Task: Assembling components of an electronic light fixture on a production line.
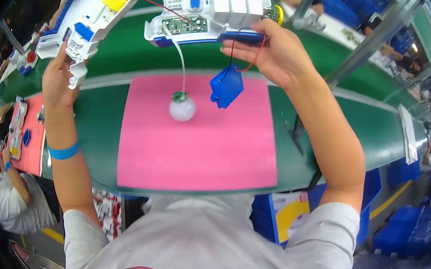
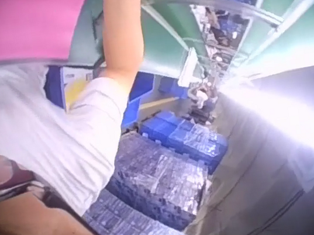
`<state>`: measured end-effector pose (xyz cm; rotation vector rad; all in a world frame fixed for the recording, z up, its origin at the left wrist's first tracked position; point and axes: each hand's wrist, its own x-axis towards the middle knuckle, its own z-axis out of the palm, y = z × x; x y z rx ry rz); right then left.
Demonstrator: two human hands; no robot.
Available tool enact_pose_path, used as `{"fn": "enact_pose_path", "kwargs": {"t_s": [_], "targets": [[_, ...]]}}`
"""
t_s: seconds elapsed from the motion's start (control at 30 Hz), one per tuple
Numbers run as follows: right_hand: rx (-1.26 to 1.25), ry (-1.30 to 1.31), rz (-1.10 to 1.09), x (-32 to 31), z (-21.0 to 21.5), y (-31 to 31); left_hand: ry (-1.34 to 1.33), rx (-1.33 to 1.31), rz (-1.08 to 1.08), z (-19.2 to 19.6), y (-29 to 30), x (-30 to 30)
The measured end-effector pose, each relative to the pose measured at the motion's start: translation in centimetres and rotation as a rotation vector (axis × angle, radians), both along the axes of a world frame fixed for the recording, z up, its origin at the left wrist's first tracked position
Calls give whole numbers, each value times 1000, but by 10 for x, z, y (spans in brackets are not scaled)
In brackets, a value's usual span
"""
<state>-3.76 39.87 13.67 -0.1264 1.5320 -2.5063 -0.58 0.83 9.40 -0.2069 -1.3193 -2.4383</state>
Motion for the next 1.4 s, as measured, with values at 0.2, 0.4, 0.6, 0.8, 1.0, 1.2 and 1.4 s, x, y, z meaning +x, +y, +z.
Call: {"fn": "enact_pose_path", "kwargs": {"t_s": [0.2, 0.4, 0.6, 0.8, 1.0, 1.2, 1.4], "targets": [[-49, -314, 65, 31, -104, -18, -202, -179, 68, -54, -17, 32], [-33, -482, -92, 45, -140, -10, -349, -111, -88, -94, 25, 6], [22, -560, -162, 29, -173, 16, -456, -194, -145, -120, 69, -26], [351, -430, -147, 39, -178, 35, -550, -176, -83, -140, 78, -45], [1417, 915, -148, 105, -194, 24, -529, -165, -126, -145, 74, -48], [1605, 833, 88, 98, -181, -27, -508, -91, -162, -152, 78, -46], [1519, 776, 466, 83, -174, -12, -504, -15, -105, -170, 83, -46]]}}
